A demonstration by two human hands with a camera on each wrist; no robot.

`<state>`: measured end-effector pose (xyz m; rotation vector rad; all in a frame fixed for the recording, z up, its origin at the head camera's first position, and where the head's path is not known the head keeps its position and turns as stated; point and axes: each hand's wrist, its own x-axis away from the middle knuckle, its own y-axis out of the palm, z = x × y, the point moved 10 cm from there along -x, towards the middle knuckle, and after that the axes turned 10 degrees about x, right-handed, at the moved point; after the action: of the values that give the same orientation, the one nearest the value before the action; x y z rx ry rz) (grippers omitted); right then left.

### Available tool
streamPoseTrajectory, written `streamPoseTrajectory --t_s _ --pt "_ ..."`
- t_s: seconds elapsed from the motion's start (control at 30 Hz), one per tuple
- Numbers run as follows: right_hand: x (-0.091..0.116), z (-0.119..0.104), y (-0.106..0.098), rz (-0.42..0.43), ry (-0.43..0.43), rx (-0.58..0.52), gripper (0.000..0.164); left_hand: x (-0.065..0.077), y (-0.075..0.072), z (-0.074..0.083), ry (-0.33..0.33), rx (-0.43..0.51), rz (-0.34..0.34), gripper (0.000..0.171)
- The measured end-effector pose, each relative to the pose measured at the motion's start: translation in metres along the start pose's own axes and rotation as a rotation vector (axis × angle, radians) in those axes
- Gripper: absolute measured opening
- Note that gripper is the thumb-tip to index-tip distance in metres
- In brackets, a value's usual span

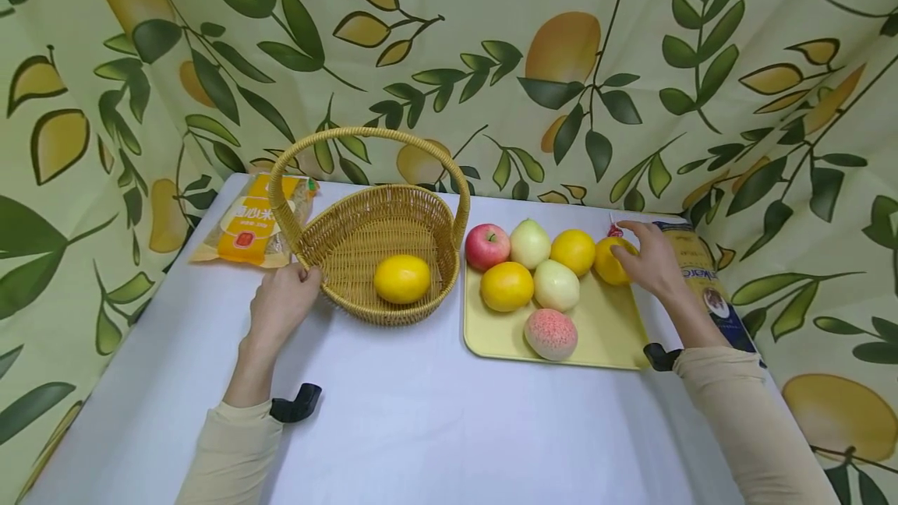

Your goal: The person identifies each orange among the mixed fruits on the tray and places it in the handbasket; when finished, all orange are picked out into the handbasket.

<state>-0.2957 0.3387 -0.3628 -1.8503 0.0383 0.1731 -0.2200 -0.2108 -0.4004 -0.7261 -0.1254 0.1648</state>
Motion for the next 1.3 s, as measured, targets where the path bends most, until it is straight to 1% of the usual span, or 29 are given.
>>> streamPoseTrajectory --t_s 0.07,0.17,0.4,0.57,0.83,0.93,1.1,1.2,1.3 --pt "0.002 0.007 0.008 -0.048 0.010 0.025 0.054 0.000 0.000 0.000 0.003 -0.002 0.003 0.036" --pt "0.005 0.014 0.017 -0.099 0.011 0.042 0.059 0.000 0.000 0.000 0.004 -0.004 0.004 0.036" --pt "0.007 0.020 0.030 -0.161 0.008 0.066 0.065 0.000 0.000 0.000 0.003 -0.004 0.008 0.036" --pt "0.007 0.018 0.030 -0.172 0.014 0.081 0.069 0.000 -0.001 0.000 -0.004 0.001 0.009 0.036" --pt "0.009 0.017 0.028 -0.153 0.029 0.088 0.069 0.000 0.001 0.000 -0.002 0.008 0.007 0.036" --pt "0.010 0.019 0.025 -0.120 0.043 0.066 0.068 0.000 0.002 -0.001 -0.003 0.005 0.006 0.036" --pt "0.011 0.014 0.005 0.014 0.055 0.005 0.066 0.000 0.002 -0.002 -0.006 0.000 0.005 0.036" --pt "0.010 0.001 -0.009 0.086 0.041 -0.019 0.066 0.000 0.002 -0.002 -0.004 -0.003 0.010 0.036" --pt "0.009 -0.023 -0.024 0.140 0.001 -0.042 0.065 0.001 0.001 -0.002 0.000 -0.001 0.014 0.036"
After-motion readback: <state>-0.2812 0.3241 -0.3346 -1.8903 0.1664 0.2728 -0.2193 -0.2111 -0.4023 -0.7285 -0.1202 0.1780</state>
